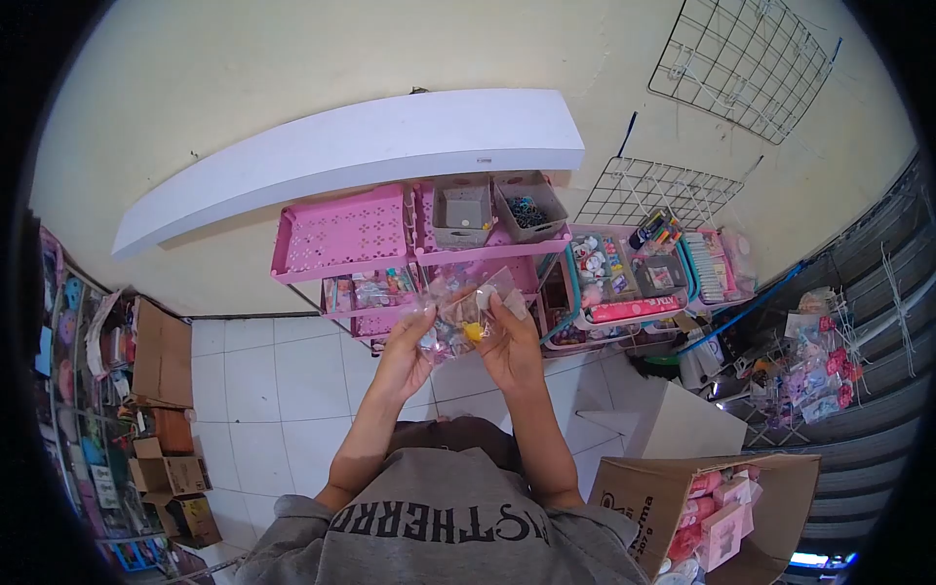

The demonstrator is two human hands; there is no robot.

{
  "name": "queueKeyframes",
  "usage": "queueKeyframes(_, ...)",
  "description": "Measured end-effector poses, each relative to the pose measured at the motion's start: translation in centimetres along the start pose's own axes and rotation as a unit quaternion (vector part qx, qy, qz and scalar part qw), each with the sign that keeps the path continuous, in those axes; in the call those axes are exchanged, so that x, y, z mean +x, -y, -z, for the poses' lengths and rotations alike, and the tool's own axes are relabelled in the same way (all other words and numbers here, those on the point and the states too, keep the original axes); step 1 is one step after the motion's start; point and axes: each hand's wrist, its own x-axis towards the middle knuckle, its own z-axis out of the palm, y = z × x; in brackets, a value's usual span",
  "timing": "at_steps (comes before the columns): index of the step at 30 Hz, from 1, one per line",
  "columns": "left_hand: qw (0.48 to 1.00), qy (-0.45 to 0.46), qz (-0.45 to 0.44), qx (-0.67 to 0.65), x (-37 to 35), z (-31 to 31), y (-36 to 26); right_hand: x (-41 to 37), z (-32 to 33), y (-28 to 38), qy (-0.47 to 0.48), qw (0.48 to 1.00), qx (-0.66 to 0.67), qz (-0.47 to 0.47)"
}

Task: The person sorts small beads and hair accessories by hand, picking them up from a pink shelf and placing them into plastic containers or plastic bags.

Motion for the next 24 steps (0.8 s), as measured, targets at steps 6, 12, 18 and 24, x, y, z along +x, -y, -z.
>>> queueKeyframes(6,0.875,-0.031,-0.258,0.408,-1.0,0.5,-1.9,-0.7,0.7,0.7,-0.021,0.983,-0.151,0.105)
queueKeyframes(12,0.805,-0.039,-0.259,0.533,0.7,1.1,-3.8,-1.5,0.6,1.4,-0.044,0.923,-0.359,0.127)
queueKeyframes(18,0.974,-0.011,-0.038,0.223,0.8,0.8,-1.9,-1.8,-0.2,2.3,-0.078,0.865,-0.48,0.123)
queueKeyframes(24,0.978,-0.043,-0.022,0.202,0.6,-0.4,-0.1,-1.0,-1.5,-1.1,-0.013,0.612,-0.701,0.366)
